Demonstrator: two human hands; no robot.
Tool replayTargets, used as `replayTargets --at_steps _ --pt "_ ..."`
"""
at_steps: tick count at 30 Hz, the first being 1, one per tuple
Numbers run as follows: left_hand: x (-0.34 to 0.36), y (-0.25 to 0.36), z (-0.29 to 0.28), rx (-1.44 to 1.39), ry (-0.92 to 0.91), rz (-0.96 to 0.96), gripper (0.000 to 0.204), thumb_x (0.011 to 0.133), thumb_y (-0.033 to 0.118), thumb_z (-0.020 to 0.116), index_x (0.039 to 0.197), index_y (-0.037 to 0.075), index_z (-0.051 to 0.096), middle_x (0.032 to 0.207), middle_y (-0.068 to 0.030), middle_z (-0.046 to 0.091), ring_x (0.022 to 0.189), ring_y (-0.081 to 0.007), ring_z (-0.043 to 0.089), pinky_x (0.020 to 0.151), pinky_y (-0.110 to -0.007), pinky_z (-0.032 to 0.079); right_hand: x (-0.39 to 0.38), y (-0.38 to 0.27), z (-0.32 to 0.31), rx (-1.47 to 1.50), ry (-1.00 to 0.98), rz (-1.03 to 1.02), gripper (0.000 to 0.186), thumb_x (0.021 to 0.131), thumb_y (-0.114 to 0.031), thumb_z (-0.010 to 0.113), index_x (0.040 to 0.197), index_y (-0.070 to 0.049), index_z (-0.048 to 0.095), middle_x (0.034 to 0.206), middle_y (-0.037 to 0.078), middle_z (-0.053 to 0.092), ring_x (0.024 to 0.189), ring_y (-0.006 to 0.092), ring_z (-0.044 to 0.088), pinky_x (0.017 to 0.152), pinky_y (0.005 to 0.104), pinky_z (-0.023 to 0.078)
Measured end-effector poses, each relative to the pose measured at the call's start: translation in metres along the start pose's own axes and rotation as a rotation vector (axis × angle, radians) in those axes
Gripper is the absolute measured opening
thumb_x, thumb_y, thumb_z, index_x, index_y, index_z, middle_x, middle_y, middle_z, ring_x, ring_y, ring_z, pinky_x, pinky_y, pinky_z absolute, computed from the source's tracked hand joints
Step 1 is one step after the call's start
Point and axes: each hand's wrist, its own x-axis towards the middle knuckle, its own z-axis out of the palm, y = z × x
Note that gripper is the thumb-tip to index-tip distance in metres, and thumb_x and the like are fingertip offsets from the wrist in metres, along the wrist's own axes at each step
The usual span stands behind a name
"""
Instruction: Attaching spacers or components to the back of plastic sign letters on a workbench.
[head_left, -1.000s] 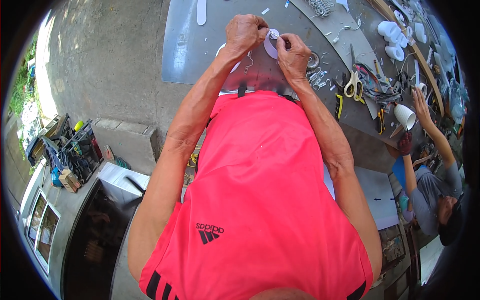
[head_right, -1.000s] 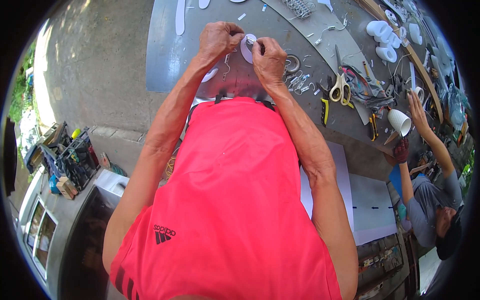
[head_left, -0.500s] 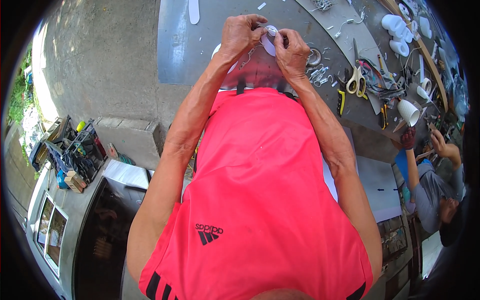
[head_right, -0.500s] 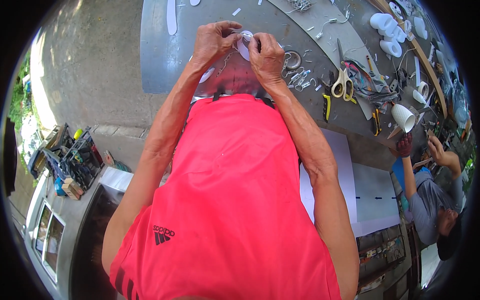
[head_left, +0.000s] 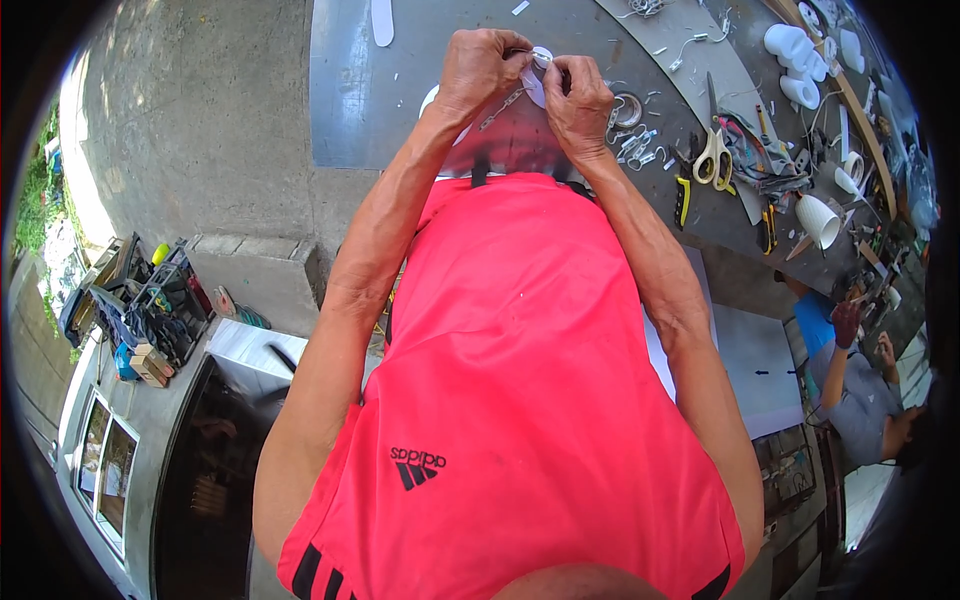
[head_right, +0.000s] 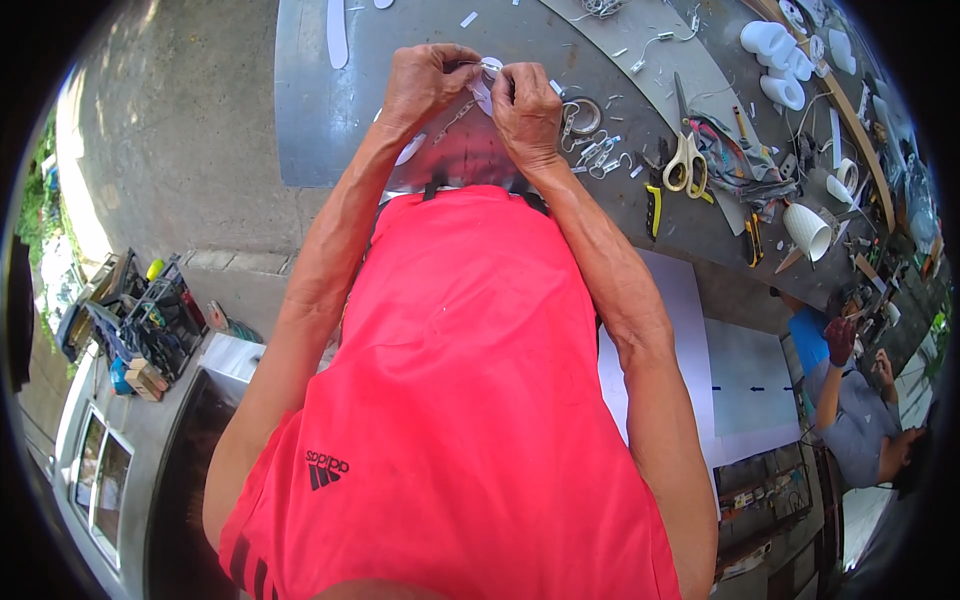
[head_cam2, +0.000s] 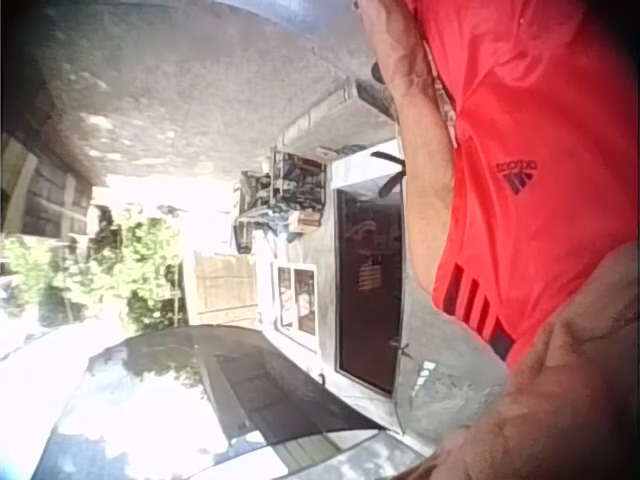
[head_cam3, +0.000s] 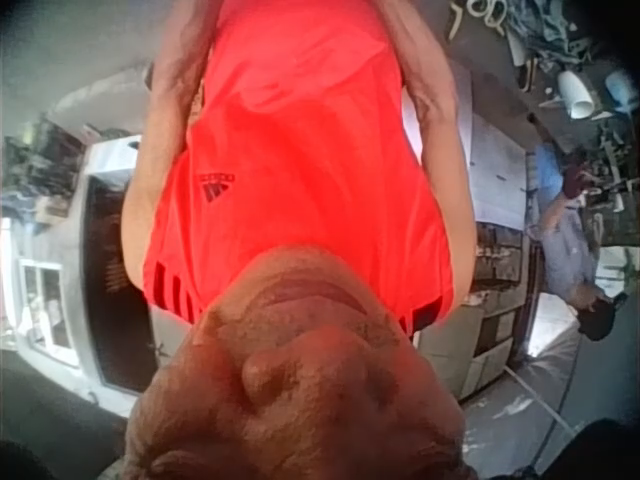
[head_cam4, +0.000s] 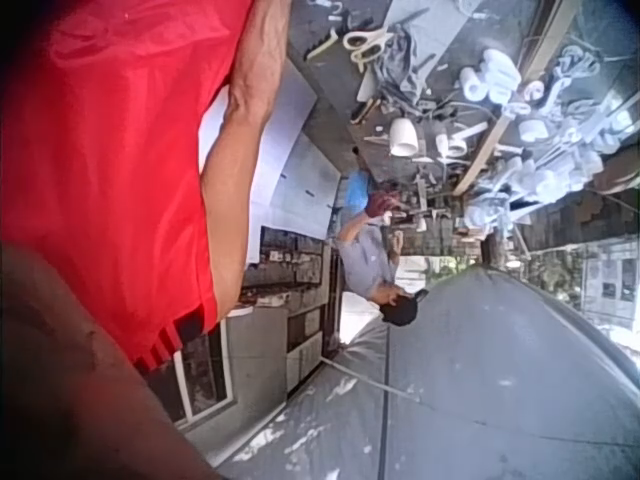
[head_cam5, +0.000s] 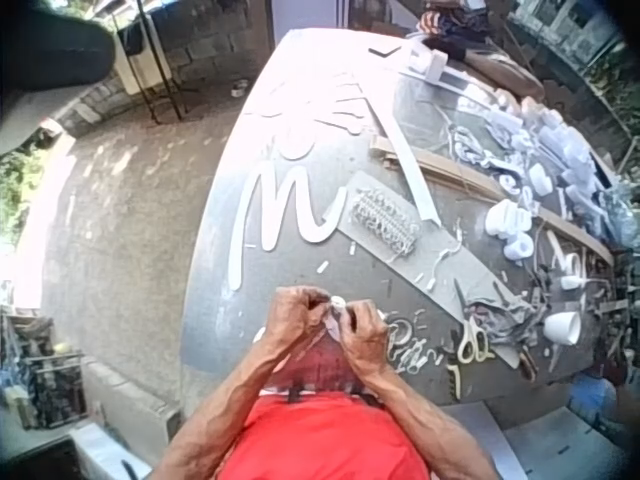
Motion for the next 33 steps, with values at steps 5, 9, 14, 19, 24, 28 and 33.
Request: replayTargets --at_steps 5,9,14,19,24,28,33 --pt "-0.002 -0.001 0.005 0.025 0.061 0.027 0.022 0.085 0.018 0.079 0.103 0.006 0.081 0.091 -0.0134 0.079 0.079 -0.0214 0.077 0.073 -0.030 0.060 0.001 0.000 0.001 0.001 0.002 -0.003 0.012 0.087 0.000 0.070 0.092 -0.005 0.060 0.084 0.013 0.062 0.074 0.0346 0.066 0.064 0.0442 0.054" --pt "-0.003 -0.001 0.007 0.051 0.070 0.040 0.022 0.084 0.018 0.080 0.102 0.006 0.081 0.091 -0.0132 0.079 0.079 -0.0224 0.077 0.072 -0.031 0.060 0.001 0.001 0.001 -0.001 -0.002 -0.006 0.012 0.087 0.000 0.070 0.092 -0.005 0.060 0.085 0.013 0.062 0.074 0.0348 0.066 0.064 0.0443 0.054" --pt "-0.004 -0.003 0.009 0.073 0.127 0.104 0.022 0.084 0.018 0.081 0.101 0.005 0.081 0.091 -0.0138 0.078 0.077 -0.0245 0.076 0.070 -0.032 0.059 0.001 0.002 0.001 -0.001 -0.007 0.000 0.011 0.087 -0.001 0.070 0.093 -0.005 0.061 0.085 0.013 0.063 0.075 0.0345 0.066 0.065 0.0437 0.055" --pt "-0.005 -0.002 0.011 0.035 0.133 0.070 0.021 0.083 0.019 0.080 0.099 0.006 0.081 0.090 -0.0141 0.077 0.078 -0.0290 0.075 0.072 -0.036 0.058 0.001 0.000 -0.003 0.015 -0.028 0.018 0.011 0.086 -0.004 0.072 0.092 -0.006 0.063 0.085 0.012 0.064 0.075 0.0329 0.067 0.065 0.0425 0.055" --pt "-0.006 0.000 0.009 0.033 0.149 0.093 0.019 0.082 0.020 0.080 0.096 0.007 0.082 0.088 -0.0137 0.075 0.078 -0.0333 0.073 0.072 -0.040 0.057 0.000 0.001 -0.005 0.030 -0.025 0.079 0.010 0.085 -0.006 0.074 0.091 -0.006 0.066 0.084 0.011 0.066 0.075 0.0308 0.067 0.065 0.0414 0.055" --pt "-0.007 0.000 0.009 0.025 0.158 0.095 0.019 0.082 0.021 0.080 0.095 0.008 0.082 0.086 -0.0135 0.074 0.077 -0.0334 0.072 0.071 -0.041 0.057 0.001 -0.004 -0.008 0.026 -0.041 0.087 0.009 0.085 -0.006 0.074 0.091 -0.006 0.067 0.084 0.011 0.066 0.076 0.0308 0.067 0.067 0.0417 0.055" --pt "-0.007 0.001 0.008 0.100 0.150 0.111 0.019 0.084 0.018 0.080 0.100 0.008 0.082 0.089 -0.0129 0.077 0.075 -0.0264 0.074 0.069 -0.034 0.057 0.000 -0.006 -0.010 0.008 -0.028 0.059 0.009 0.086 -0.004 0.074 0.094 -0.005 0.070 0.086 0.011 0.068 0.080 0.0312 0.069 0.070 0.0416 0.055"
